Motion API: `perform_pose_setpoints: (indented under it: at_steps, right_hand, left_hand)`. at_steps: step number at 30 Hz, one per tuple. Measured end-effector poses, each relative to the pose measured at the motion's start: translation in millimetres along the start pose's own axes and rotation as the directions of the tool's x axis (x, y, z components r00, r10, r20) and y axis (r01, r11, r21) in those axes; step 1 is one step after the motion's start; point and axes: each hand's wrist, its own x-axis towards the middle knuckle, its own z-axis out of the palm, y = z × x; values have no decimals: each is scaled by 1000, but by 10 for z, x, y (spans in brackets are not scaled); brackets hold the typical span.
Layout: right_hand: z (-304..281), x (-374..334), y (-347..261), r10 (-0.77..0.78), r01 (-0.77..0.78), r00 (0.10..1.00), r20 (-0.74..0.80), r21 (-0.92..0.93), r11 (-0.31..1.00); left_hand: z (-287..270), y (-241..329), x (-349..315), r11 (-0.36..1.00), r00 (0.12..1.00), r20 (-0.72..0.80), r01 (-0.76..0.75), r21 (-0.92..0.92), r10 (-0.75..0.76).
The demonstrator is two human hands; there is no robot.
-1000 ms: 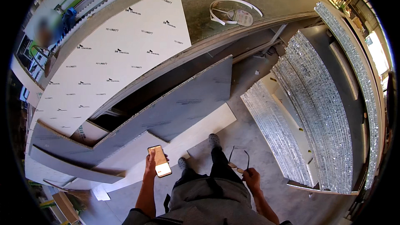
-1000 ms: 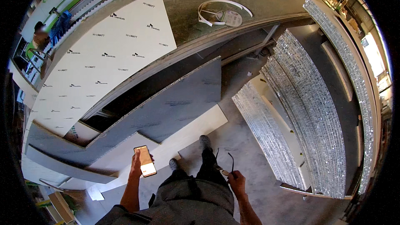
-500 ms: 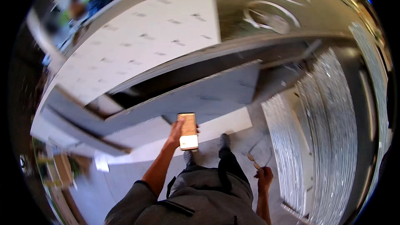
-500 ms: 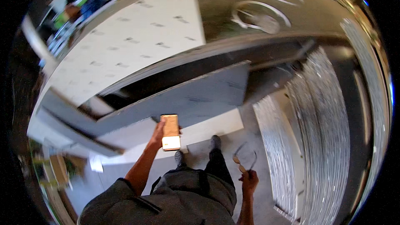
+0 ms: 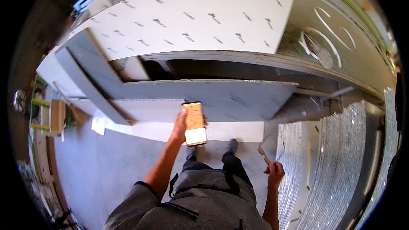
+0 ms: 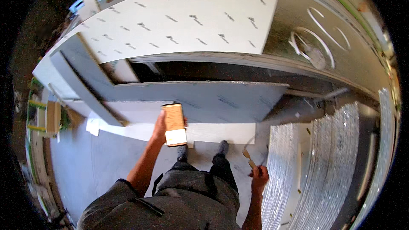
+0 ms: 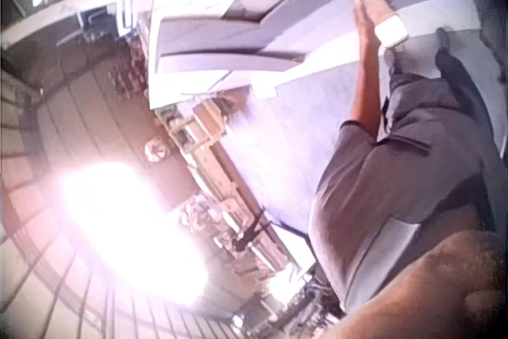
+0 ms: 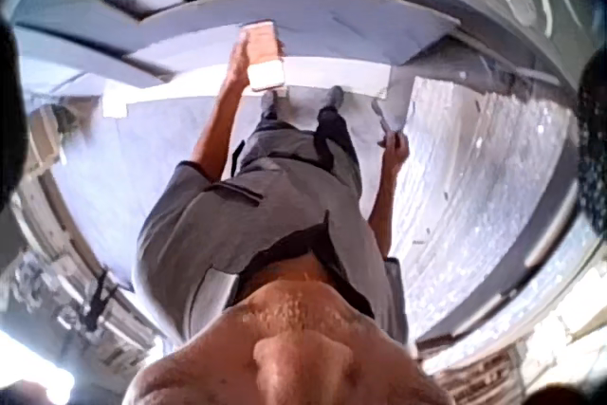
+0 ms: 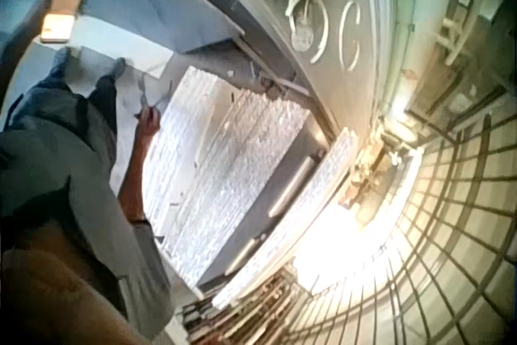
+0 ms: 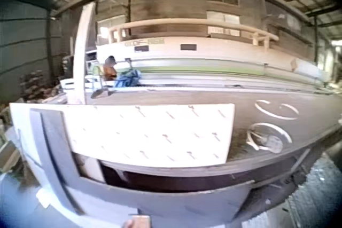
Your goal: The person walks through a workshop carrying a smartphone and eyeglasses, then picks up a large rectangular panel from a stack. They place the panel on a workbench and wipe its surface with a cloth. The person then lifts the panel again and moves it to a different location.
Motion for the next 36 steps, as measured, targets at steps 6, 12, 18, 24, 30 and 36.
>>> perform_pose_setpoints:
  at_steps: [6, 12, 18, 24, 30, 36]
  right_hand:
    - [221, -103, -304, 45, -45, 998, -40, 6, 999]
    - [248, -478, -213, 69, -61, 990, -125, 69, 996]
    - [260, -853, -196, 66, -46, 976, -209, 101, 994]
    - [271, -1235, -220, 37, 4, 955, -296, 139, 990]
    - [233, -1655, -346, 25, -14, 940, -342, 34, 999]
    - [336, -1975, -876, -93, 95, 928, -361, -13, 995]
  left_hand:
    - [-110, -25, -58, 991, 997, 16, -76, -114, 78]
    - [-26, 42, 16, 991, 993, 94, -55, -120, 66]
    - [349, 276, 202, 993, 966, 239, -88, -75, 103]
    - [733, 567, 162, 991, 924, 358, -123, -57, 135]
    - [1085, 877, -24, 976, 861, 460, -197, -93, 218]
    - [1323, 1189, -316, 962, 790, 551, -252, -107, 268]
